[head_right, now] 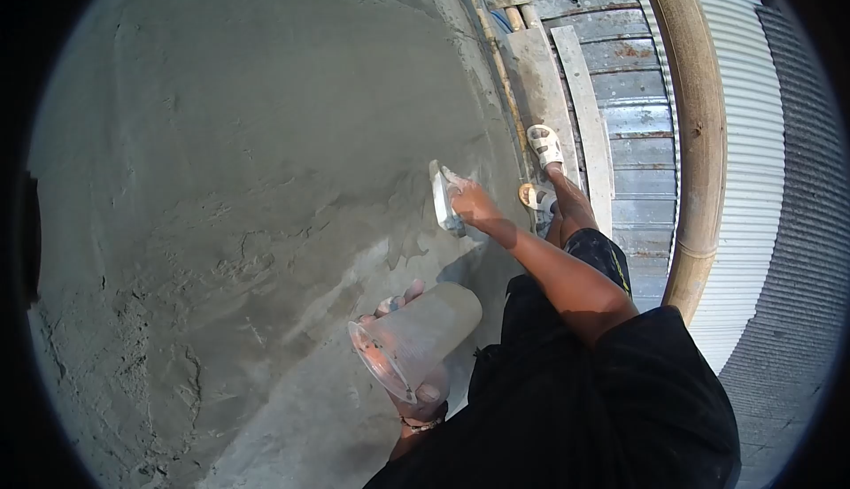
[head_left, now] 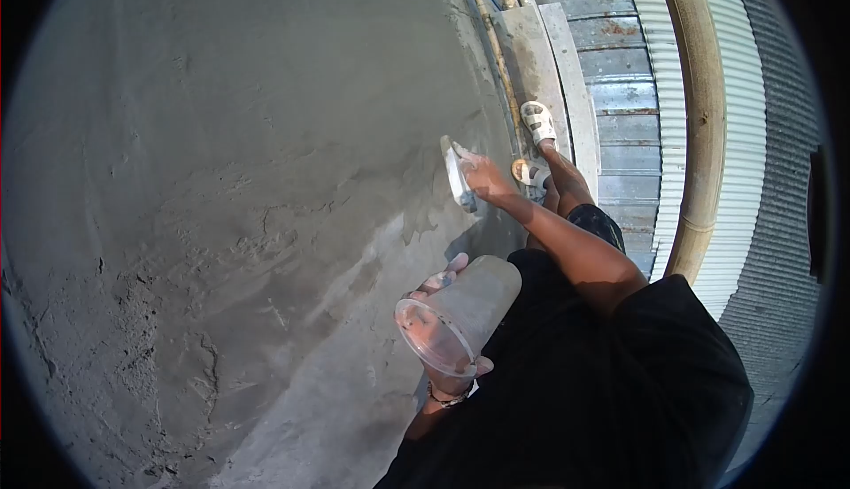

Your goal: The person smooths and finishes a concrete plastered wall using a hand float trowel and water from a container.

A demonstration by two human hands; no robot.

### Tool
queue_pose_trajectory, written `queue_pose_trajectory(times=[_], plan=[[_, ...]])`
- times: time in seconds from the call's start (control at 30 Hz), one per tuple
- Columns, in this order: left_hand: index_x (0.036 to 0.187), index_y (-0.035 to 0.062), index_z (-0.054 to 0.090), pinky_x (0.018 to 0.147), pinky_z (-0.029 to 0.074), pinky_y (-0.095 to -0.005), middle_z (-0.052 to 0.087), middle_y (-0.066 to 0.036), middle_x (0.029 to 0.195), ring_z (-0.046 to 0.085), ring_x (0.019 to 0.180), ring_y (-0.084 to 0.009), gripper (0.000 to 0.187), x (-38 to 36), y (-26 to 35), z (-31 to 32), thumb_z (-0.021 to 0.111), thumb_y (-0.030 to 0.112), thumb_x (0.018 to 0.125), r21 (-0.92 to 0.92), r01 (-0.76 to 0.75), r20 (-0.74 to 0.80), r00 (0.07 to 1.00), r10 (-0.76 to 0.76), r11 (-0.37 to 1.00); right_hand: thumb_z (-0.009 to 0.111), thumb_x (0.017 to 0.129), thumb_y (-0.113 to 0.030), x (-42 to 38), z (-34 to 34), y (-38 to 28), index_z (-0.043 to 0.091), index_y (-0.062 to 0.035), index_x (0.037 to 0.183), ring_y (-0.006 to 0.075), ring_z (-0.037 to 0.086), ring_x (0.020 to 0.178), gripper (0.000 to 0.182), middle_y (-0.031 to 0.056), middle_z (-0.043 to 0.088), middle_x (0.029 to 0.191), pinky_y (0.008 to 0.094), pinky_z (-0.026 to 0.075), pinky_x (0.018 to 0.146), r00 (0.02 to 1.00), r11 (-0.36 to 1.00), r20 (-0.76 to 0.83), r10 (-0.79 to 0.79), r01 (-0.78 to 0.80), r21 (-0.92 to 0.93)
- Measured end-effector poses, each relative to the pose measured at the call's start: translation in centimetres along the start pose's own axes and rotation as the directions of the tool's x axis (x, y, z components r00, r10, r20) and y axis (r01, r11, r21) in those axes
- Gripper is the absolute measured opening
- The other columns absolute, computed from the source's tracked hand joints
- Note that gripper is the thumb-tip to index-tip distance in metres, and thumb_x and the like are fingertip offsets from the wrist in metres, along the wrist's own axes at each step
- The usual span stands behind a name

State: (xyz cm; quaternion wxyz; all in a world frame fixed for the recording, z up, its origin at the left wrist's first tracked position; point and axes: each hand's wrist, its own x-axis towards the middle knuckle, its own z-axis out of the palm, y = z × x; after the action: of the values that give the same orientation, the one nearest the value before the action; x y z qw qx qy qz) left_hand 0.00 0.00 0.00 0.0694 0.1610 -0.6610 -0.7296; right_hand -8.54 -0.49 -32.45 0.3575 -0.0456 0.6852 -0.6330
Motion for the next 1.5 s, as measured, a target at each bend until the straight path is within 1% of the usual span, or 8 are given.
queue_pose_trajectory(times=[0.1, 0.23, 0.33, 0.4, 0.53, 0.63, 1.17, 1.5], plan=[[0.141, 0.0203, 0.031, 0.112, 0.033, -0.0601, 0.042, -0.007, 0.138, 0.038, 0.137, -0.0393, 0.107, -0.9, -0.5, 0.4, 0.095, 0.041, 0.058, 0.02, 0.032, -0.019, 0.999, -0.032, 0.999, 0.049, 0.091, -0.021, 1.6, -0.2, -2.2, 0.06, -0.0043, 0.128, 0.0368, 0.057, 0.118, 0.042, 0.0285, 0.062, 0.121, 0.0433, 0.042, 0.103, 0.98, 0.977, 0.052, 0.194, -0.188, -0.099], [0.142, 0.0157, 0.029, 0.109, 0.037, -0.0564, 0.045, -0.011, 0.134, 0.044, 0.132, -0.0394, 0.108, -1.0, -0.1, 1.5, 0.095, 0.041, 0.06, -0.073, 0.093, -0.191, 0.976, -0.106, 0.993, 0.051, 0.09, -0.021, -8.3, 5.9, -2.2, 0.052, -0.0009, 0.133, 0.0414, 0.054, 0.119, 0.048, 0.0273, 0.06, 0.123, 0.0483, 0.045, 0.098, 0.97, 0.964, 0.111, -0.217, 0.231, -0.134], [0.145, 0.0208, 0.031, 0.112, 0.033, -0.0564, 0.041, -0.007, 0.137, 0.038, 0.135, -0.0387, 0.105, -3.2, 2.0, 1.7, 0.09, 0.051, 0.062, 0.158, 0.394, -0.334, 0.884, -0.327, 0.905, 0.053, 0.09, -0.022, -13.5, 2.5, -3.6, 0.049, -0.0009, 0.137, 0.0431, 0.052, 0.122, 0.051, 0.0274, 0.059, 0.125, 0.0481, 0.045, 0.099, 0.918, 0.989, 0.373, -0.131, 0.147, -0.015], [0.143, 0.0177, 0.031, 0.111, 0.035, -0.0558, 0.042, -0.009, 0.137, 0.04, 0.135, -0.0386, 0.106, -1.2, 0.6, 1.6, 0.092, 0.047, 0.061, 0.109, 0.217, -0.216, 0.958, -0.19, 0.97, 0.055, 0.09, -0.021, -13.9, 2.5, 1.6, 0.049, -0.0018, 0.138, 0.0431, 0.052, 0.123, 0.052, 0.027, 0.059, 0.125, 0.0463, 0.044, 0.101, 0.922, 0.934, 0.293, -0.253, 0.312, -0.175], [0.148, 0.0195, 0.025, 0.112, 0.035, -0.0569, 0.039, -0.008, 0.139, 0.04, 0.134, -0.0383, 0.108, -0.4, -1.5, 0.3, 0.086, 0.055, 0.066, 0.125, 0.026, -0.03, 0.999, -0.022, 0.992, 0.053, 0.092, -0.019, -4.5, -3.3, 9.8, 0.051, -0.0006, 0.137, 0.0378, 0.061, 0.113, 0.048, 0.0237, 0.065, 0.12, 0.0403, 0.045, 0.097, 0.933, 0.941, -0.126, 0.338, -0.331, 0.076], [0.143, 0.0183, 0.031, 0.111, 0.037, -0.0574, 0.042, -0.01, 0.139, 0.039, 0.136, -0.0399, 0.105, -0.3, -2.5, -0.1, 0.094, 0.038, 0.061, 0.059, 0.09, -0.067, 0.994, -0.086, 0.994, 0.048, 0.095, -0.008, 1.2, -7.2, 14.2, 0.049, -0.0018, 0.14, 0.0217, 0.061, 0.106, 0.046, 0.0141, 0.066, 0.117, 0.0305, 0.046, 0.093, 0.889, 0.802, 0.053, 0.454, -0.434, 0.41], [0.139, 0.0182, 0.026, 0.108, 0.04, -0.0572, 0.041, -0.013, 0.137, 0.042, 0.133, -0.0411, 0.102, 1.8, -7.4, -4.0, 0.091, 0.043, 0.065, 0.261, 0.042, -0.042, 0.999, -0.032, 0.964, 0.047, 0.082, -0.003, 12.1, -7.5, 21.9, 0.069, 0.0003, 0.099, 0.0194, 0.066, 0.08, 0.028, 0.0087, 0.071, 0.086, 0.0313, 0.05, 0.07, 0.968, 0.967, -0.065, 0.243, -0.247, -0.056], [0.133, 0.0135, 0.022, 0.101, 0.05, -0.0556, 0.043, -0.017, 0.126, 0.049, 0.127, -0.0418, 0.096, 4.5, -21.1, -3.4, 0.086, 0.048, 0.071, 0.386, 0.025, -0.179, 0.983, 0.049, 0.922, 0.048, 0.084, -0.006, 20.4, -5.4, 38.1, 0.065, -0.0002, 0.112, 0.017, 0.065, 0.082, 0.033, 0.0082, 0.069, 0.09, 0.0295, 0.05, 0.073, 0.917, 0.909, -0.102, 0.386, -0.36, 0.209]])
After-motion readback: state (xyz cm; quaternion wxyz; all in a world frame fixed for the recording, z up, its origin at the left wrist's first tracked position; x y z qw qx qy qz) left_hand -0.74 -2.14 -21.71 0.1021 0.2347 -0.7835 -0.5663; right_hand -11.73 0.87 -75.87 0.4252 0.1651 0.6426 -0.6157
